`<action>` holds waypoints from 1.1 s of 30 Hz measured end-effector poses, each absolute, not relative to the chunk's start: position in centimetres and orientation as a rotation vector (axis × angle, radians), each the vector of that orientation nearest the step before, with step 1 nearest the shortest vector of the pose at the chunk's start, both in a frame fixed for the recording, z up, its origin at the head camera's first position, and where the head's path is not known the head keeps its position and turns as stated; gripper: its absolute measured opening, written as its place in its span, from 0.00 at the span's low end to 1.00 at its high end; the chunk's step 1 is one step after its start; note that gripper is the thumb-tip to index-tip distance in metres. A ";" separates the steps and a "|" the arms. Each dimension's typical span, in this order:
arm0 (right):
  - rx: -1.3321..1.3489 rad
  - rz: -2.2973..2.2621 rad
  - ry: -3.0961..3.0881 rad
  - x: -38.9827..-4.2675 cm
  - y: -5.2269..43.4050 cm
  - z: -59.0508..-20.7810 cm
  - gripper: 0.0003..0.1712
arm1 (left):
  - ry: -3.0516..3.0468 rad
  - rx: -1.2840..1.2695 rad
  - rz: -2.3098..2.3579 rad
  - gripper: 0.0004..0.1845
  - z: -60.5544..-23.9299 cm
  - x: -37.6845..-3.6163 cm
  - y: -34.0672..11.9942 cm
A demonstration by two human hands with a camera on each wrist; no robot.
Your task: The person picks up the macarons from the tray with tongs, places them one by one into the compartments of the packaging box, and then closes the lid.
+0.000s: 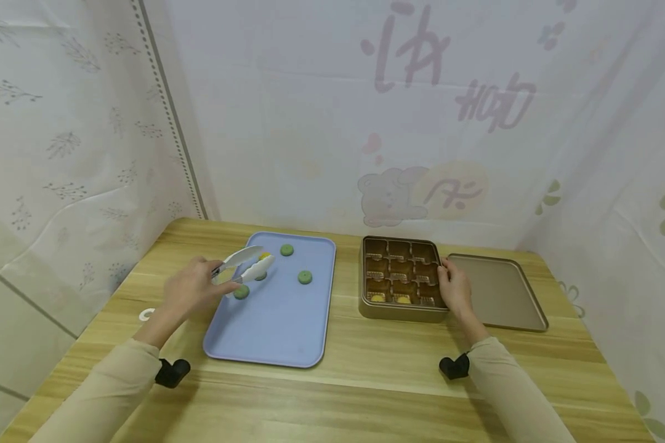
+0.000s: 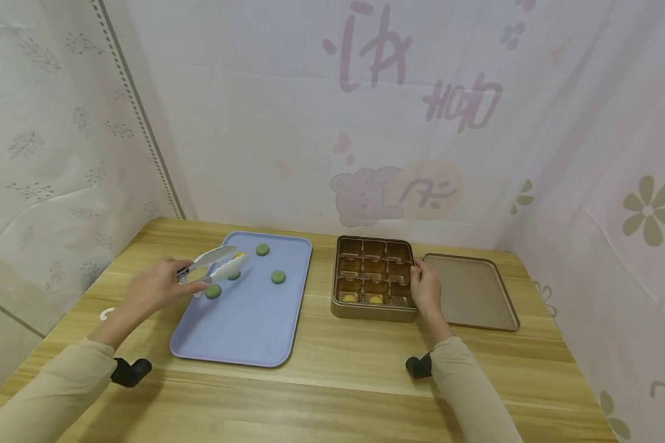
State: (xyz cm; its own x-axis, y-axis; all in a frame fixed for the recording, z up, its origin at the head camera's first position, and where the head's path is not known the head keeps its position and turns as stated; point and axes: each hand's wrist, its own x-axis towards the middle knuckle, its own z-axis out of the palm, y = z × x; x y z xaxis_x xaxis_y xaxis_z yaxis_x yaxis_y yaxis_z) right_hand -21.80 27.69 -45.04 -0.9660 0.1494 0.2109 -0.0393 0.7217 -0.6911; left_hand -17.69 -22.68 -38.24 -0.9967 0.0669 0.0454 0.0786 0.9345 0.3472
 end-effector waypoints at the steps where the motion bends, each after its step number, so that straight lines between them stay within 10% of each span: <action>1: -0.085 1.073 -2.673 -21.8 27.7 -45.1 0.22 | -3.063 -0.113 -0.534 0.35 -38.2 -17.8 -22.9; 33: -0.099 1.053 -2.661 -22.2 27.9 -45.6 0.22 | -3.173 -0.187 -0.436 0.21 -36.6 -21.3 -22.2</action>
State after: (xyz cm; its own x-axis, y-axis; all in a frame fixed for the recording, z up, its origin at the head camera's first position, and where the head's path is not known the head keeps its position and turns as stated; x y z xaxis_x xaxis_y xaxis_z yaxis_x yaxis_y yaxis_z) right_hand -22.18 27.89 -45.61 -0.9593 0.1640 0.2300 -0.0378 0.7323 -0.6800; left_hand -21.27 -22.25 -36.64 -0.9910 0.1243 -0.0501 0.1062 0.9563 0.2725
